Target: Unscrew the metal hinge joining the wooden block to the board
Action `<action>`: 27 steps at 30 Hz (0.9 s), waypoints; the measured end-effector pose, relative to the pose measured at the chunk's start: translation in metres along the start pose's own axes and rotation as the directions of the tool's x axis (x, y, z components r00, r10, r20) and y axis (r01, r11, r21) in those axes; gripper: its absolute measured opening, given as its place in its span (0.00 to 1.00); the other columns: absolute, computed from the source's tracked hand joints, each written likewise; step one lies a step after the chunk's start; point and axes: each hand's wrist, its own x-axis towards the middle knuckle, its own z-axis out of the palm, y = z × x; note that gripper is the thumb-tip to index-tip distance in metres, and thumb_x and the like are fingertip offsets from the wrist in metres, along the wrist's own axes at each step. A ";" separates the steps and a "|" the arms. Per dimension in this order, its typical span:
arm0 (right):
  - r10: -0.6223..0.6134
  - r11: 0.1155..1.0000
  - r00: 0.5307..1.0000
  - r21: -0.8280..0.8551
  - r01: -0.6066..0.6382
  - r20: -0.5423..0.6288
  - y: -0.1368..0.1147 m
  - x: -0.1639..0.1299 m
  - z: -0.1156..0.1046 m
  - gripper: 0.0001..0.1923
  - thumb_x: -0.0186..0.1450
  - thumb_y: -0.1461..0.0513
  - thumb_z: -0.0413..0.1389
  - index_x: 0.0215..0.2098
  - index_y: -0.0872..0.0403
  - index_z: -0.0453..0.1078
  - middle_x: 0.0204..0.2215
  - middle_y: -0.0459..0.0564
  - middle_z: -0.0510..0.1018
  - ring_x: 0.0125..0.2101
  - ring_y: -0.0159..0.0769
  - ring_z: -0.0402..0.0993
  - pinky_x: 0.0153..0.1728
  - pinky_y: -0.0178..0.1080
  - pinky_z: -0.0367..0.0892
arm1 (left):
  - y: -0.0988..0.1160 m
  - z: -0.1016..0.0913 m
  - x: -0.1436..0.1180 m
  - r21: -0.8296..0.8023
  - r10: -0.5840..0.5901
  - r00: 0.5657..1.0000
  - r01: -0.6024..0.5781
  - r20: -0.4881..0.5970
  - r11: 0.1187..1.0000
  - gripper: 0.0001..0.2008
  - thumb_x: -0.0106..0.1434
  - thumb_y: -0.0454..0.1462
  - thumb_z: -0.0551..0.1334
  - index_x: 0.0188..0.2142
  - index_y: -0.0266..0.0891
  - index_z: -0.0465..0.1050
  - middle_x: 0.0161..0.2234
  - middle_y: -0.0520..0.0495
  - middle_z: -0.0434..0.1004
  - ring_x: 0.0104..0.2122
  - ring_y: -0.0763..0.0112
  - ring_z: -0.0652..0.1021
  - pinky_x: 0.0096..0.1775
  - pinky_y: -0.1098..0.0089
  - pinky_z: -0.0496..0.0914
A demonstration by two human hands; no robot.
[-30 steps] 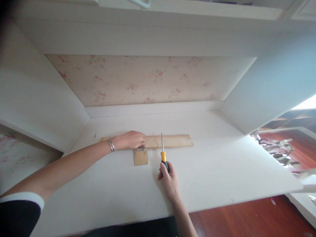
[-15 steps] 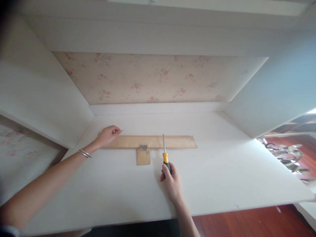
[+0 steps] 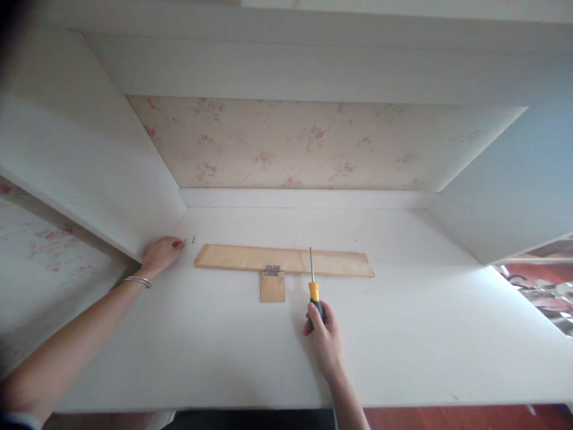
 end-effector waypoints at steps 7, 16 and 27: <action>0.006 1.000 0.999 0.013 -0.006 -0.032 0.005 0.001 0.001 0.18 0.61 0.48 0.54 0.36 0.54 0.67 0.21 0.43 0.69 0.21 0.30 0.64 0.25 0.35 0.61 | 0.017 0.004 0.003 0.005 0.061 0.997 -0.061 0.041 0.998 0.20 0.63 0.46 0.49 0.40 0.40 0.77 0.43 0.39 0.76 0.39 0.56 0.76 0.36 0.65 0.66; -0.003 1.000 1.000 0.014 0.003 -0.018 0.003 -0.001 -0.001 0.17 0.61 0.48 0.54 0.35 0.53 0.67 0.19 0.43 0.67 0.21 0.32 0.63 0.26 0.35 0.60 | 0.028 -0.003 -0.017 -0.132 0.052 0.991 -0.068 -0.123 0.989 0.18 0.63 0.41 0.49 0.42 0.36 0.75 0.44 0.38 0.75 0.40 0.58 0.75 0.42 0.64 0.66; -0.040 0.999 0.995 -0.034 0.037 -0.089 -0.015 -0.013 0.000 0.22 0.59 0.50 0.58 0.46 0.54 0.67 0.19 0.42 0.70 0.23 0.32 0.67 0.28 0.36 0.63 | 0.163 0.006 -0.163 -0.801 0.228 0.863 0.277 0.450 0.531 0.23 0.59 0.49 0.56 0.47 0.36 0.69 0.43 0.39 0.75 0.27 0.70 0.76 0.18 0.75 0.62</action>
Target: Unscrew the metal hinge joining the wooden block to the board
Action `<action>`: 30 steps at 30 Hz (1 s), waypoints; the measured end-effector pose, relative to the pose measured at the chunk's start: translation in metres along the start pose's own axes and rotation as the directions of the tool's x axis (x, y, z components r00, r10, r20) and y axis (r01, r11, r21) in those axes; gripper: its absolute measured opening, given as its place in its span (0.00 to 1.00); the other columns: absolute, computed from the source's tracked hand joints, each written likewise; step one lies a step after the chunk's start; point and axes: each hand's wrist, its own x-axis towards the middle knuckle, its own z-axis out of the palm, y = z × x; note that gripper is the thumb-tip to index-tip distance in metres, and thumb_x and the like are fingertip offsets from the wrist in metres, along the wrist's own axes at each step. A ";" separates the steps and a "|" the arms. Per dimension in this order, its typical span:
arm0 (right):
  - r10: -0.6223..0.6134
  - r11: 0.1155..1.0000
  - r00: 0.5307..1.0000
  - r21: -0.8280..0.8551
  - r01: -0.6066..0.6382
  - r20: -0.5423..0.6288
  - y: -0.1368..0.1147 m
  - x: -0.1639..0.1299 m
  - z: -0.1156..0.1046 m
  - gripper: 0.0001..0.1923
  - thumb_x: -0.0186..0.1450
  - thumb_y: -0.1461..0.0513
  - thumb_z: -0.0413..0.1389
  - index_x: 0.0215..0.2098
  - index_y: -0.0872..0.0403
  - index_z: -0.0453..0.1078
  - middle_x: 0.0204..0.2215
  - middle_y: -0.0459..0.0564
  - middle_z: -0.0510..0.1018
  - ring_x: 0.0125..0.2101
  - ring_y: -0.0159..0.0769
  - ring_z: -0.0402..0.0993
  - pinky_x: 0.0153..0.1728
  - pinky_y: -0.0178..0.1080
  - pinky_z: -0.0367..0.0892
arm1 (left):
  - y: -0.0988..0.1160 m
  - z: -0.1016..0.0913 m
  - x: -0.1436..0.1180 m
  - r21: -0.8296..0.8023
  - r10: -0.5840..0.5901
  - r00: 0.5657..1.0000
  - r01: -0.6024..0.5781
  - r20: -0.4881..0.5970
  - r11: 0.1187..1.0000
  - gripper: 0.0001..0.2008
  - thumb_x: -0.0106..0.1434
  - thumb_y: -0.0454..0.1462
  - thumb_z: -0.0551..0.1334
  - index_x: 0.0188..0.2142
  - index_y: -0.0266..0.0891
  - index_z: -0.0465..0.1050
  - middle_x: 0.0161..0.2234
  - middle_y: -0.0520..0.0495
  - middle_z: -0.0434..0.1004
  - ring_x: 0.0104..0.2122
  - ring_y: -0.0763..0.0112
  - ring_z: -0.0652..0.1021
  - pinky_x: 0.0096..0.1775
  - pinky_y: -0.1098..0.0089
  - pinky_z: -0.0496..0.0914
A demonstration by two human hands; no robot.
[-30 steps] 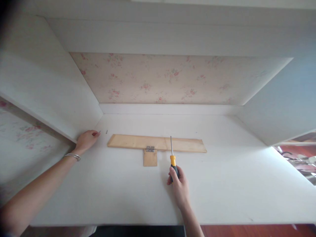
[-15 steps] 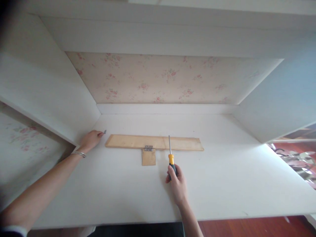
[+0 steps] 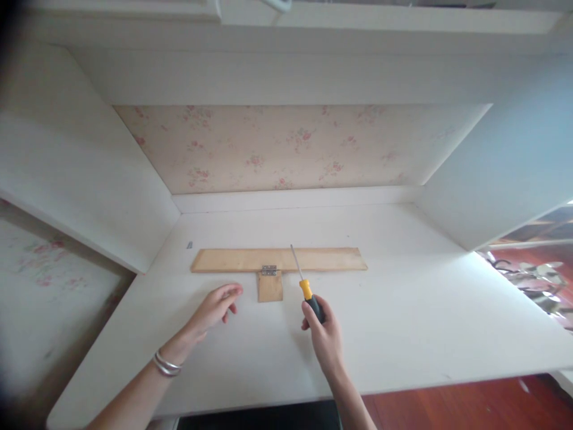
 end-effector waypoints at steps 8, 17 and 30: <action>-0.114 0.973 0.969 0.175 0.154 -0.219 -0.041 -0.004 -0.014 0.24 0.51 0.54 0.65 0.44 0.54 0.70 0.27 0.48 0.76 0.27 0.38 0.74 0.31 0.42 0.70 | 0.012 0.039 0.039 -0.135 0.002 1.000 0.001 0.019 0.991 0.18 0.56 0.48 0.60 0.37 0.35 0.73 0.31 0.45 0.75 0.21 0.76 0.72 0.16 0.77 0.56; -0.270 0.810 0.893 0.416 0.413 -0.361 -0.076 0.007 -0.005 0.16 0.54 0.62 0.64 0.40 0.52 0.68 0.39 0.52 0.77 0.24 0.29 0.72 0.27 0.36 0.68 | 0.014 0.042 0.050 -0.188 -0.002 0.999 0.010 0.043 0.982 0.17 0.54 0.50 0.60 0.31 0.38 0.71 0.16 0.58 0.57 0.14 0.79 0.59 0.16 0.75 0.48; -0.394 0.887 0.901 0.180 0.425 -0.182 -0.086 0.045 0.041 0.16 0.59 0.55 0.59 0.42 0.53 0.65 0.36 0.50 0.74 0.27 0.29 0.68 0.22 0.33 0.67 | 0.015 0.055 0.060 -0.255 -0.005 0.998 0.022 0.066 0.967 0.18 0.54 0.50 0.60 0.23 0.40 0.61 0.14 0.60 0.50 0.12 0.80 0.55 0.17 0.74 0.45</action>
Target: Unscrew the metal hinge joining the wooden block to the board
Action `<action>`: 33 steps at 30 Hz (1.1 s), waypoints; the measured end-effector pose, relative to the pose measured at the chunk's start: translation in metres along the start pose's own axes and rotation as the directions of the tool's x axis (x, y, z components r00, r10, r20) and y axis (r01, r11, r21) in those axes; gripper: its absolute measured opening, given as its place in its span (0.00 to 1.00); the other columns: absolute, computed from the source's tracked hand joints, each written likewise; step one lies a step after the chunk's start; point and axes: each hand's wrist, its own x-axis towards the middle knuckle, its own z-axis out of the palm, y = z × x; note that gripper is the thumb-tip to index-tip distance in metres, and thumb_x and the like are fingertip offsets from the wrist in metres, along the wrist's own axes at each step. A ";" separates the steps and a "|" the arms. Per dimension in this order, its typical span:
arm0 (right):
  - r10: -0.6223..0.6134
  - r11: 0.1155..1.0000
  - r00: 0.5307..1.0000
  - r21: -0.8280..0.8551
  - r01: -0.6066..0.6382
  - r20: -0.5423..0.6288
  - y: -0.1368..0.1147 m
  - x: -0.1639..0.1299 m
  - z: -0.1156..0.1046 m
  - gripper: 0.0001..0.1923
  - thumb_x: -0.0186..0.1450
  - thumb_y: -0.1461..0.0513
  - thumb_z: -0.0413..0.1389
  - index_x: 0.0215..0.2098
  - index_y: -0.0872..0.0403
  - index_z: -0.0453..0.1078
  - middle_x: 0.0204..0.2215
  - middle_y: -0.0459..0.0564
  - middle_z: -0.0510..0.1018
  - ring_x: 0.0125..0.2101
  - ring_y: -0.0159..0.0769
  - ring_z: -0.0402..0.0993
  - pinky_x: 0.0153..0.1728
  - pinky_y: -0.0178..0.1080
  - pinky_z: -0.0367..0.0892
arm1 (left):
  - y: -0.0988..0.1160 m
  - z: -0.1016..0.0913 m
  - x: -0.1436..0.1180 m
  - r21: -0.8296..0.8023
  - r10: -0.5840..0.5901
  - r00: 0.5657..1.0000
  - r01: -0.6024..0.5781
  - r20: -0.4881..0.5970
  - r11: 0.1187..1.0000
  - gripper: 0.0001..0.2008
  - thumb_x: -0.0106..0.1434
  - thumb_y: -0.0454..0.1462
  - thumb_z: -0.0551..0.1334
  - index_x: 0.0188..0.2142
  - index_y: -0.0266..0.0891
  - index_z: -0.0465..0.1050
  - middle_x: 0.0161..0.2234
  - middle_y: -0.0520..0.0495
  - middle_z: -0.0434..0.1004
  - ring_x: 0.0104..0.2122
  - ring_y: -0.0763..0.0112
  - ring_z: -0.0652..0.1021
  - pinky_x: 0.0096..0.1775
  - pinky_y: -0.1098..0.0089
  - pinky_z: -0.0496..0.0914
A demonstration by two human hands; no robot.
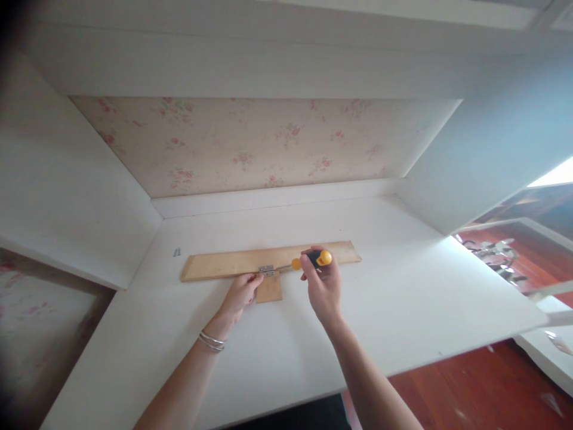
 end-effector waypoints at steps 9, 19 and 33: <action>0.000 1.000 0.999 -0.020 0.001 0.048 -0.006 0.004 0.013 0.16 0.59 0.55 0.59 0.42 0.52 0.65 0.34 0.47 0.74 0.24 0.27 0.66 0.23 0.33 0.66 | -0.002 0.002 0.000 0.031 0.013 0.996 -0.011 -0.093 0.999 0.12 0.55 0.45 0.58 0.22 0.40 0.64 0.12 0.58 0.54 0.13 0.78 0.58 0.18 0.73 0.50; 0.008 1.000 0.995 -0.021 -0.006 0.099 -0.015 -0.002 0.023 0.16 0.60 0.55 0.58 0.43 0.53 0.65 0.33 0.47 0.73 0.24 0.27 0.66 0.23 0.33 0.67 | -0.004 -0.004 -0.017 -0.027 -0.039 0.992 0.036 -0.122 0.999 0.11 0.56 0.44 0.58 0.23 0.41 0.64 0.11 0.59 0.52 0.12 0.78 0.57 0.16 0.73 0.49; 0.048 0.988 0.978 -0.154 -0.017 0.201 -0.016 0.010 0.036 0.16 0.59 0.53 0.58 0.42 0.51 0.64 0.31 0.45 0.72 0.24 0.28 0.68 0.24 0.33 0.67 | -0.001 -0.008 -0.012 -0.089 -0.085 0.995 0.080 -0.050 0.993 0.09 0.56 0.42 0.58 0.26 0.39 0.65 0.11 0.60 0.53 0.10 0.80 0.55 0.14 0.75 0.47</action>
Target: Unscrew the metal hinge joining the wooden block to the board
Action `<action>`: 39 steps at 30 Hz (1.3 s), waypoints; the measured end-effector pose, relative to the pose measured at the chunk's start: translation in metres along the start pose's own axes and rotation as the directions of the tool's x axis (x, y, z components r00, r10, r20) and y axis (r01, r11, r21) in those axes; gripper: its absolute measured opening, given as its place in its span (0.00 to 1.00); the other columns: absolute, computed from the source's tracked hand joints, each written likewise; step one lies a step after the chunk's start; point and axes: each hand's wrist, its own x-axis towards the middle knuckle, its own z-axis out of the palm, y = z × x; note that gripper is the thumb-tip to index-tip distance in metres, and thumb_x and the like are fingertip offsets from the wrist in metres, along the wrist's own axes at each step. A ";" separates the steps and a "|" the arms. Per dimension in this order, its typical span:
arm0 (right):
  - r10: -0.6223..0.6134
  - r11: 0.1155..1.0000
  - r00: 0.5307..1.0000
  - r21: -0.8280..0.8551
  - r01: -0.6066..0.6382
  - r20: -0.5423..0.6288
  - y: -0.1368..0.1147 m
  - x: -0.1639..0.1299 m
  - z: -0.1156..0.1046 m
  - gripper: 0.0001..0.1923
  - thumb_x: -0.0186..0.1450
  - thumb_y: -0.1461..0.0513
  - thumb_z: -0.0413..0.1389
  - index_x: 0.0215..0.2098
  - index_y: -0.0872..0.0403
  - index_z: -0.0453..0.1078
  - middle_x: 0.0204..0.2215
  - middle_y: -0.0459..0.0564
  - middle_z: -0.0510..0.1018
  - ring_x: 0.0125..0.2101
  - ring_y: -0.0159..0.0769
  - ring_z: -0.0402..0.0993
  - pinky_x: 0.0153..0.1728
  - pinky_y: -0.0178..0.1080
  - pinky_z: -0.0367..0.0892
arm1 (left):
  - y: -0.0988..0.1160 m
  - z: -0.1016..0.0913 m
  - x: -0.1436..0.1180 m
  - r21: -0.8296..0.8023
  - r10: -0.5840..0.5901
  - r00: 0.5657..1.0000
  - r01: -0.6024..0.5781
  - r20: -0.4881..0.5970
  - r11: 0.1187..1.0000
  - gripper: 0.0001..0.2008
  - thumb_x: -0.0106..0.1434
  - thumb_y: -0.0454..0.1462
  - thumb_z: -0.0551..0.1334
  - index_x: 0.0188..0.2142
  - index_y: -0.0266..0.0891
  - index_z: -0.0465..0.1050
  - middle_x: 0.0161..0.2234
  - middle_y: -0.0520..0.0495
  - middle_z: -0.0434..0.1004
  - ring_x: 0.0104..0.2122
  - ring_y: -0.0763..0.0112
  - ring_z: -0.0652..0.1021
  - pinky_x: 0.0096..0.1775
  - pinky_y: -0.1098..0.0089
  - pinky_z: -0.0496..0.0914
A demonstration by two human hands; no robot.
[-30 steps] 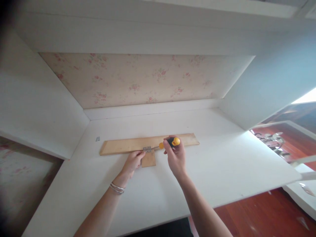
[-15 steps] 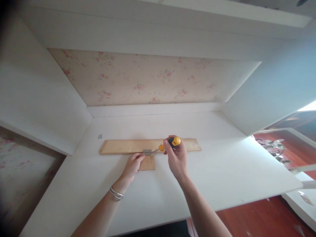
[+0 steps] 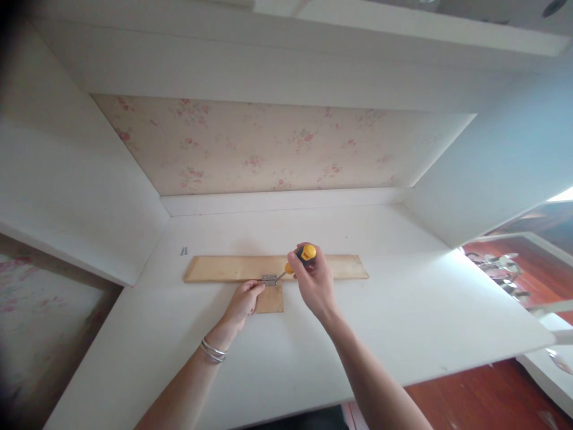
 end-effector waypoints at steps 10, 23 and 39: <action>-0.002 0.999 1.000 -0.049 0.002 0.009 -0.008 0.001 0.002 0.17 0.59 0.52 0.58 0.42 0.51 0.65 0.32 0.45 0.73 0.24 0.29 0.68 0.25 0.35 0.68 | 0.001 -0.004 0.000 -0.029 0.008 0.996 -0.005 0.090 1.000 0.12 0.55 0.46 0.58 0.29 0.39 0.65 0.11 0.62 0.51 0.10 0.80 0.54 0.14 0.75 0.45; 0.010 0.999 1.000 -0.034 -0.009 0.020 -0.010 0.003 0.001 0.17 0.59 0.52 0.58 0.42 0.51 0.65 0.32 0.45 0.72 0.25 0.28 0.68 0.25 0.34 0.69 | 0.005 -0.001 -0.002 -0.069 -0.041 0.999 0.042 0.017 0.997 0.11 0.52 0.44 0.61 0.26 0.39 0.64 0.13 0.61 0.50 0.12 0.82 0.53 0.16 0.75 0.42; 0.014 0.976 0.997 -0.217 0.002 0.073 -0.019 0.007 0.005 0.19 0.59 0.48 0.56 0.42 0.51 0.65 0.30 0.45 0.72 0.27 0.32 0.71 0.26 0.35 0.67 | 0.002 0.001 -0.004 -0.022 -0.001 0.996 -0.002 -0.094 1.000 0.12 0.52 0.45 0.61 0.26 0.38 0.66 0.17 0.58 0.56 0.16 0.80 0.57 0.19 0.75 0.48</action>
